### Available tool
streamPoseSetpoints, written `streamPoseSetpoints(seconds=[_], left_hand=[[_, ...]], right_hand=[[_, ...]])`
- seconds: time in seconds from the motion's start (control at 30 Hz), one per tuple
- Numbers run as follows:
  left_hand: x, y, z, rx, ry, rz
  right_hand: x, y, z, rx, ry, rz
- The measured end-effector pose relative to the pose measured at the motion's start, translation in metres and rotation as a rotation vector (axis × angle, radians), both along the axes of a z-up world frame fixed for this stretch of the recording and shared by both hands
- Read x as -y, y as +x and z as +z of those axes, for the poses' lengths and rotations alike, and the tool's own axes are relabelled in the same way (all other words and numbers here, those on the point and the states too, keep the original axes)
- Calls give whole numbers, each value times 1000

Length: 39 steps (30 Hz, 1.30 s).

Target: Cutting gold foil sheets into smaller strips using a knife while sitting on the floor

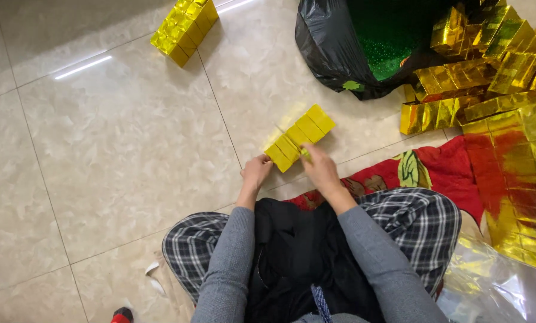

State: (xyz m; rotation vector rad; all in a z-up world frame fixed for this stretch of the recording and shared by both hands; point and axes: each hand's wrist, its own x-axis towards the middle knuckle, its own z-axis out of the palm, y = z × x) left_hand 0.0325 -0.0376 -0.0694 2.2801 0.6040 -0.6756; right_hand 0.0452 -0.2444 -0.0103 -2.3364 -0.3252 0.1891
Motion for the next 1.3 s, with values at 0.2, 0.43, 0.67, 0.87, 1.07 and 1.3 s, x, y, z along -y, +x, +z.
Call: streamPoseSetpoints(seconds=[0.2,0.43,0.67,0.87,1.07,1.3], left_hand=[[-2,-13,46,1,-43,9],[4,-14,10,18,12,-33],[13,-15,-1,38,106,-75],[12,-17,-17,148,155,-71],[16,-20,-24,237,232,-93],[16,-24,-42,302,283,-108]], right_hand=[[-15,-51,50,-340,-264,208],[-24,-68,39,-274,-464,306],[-56,-47,-23,-95,-611,316],[-63,-45,-53,-100,-674,244],[-65,-45,-79,-149,-662,181],[-58,-59,-51,-210,-618,157]])
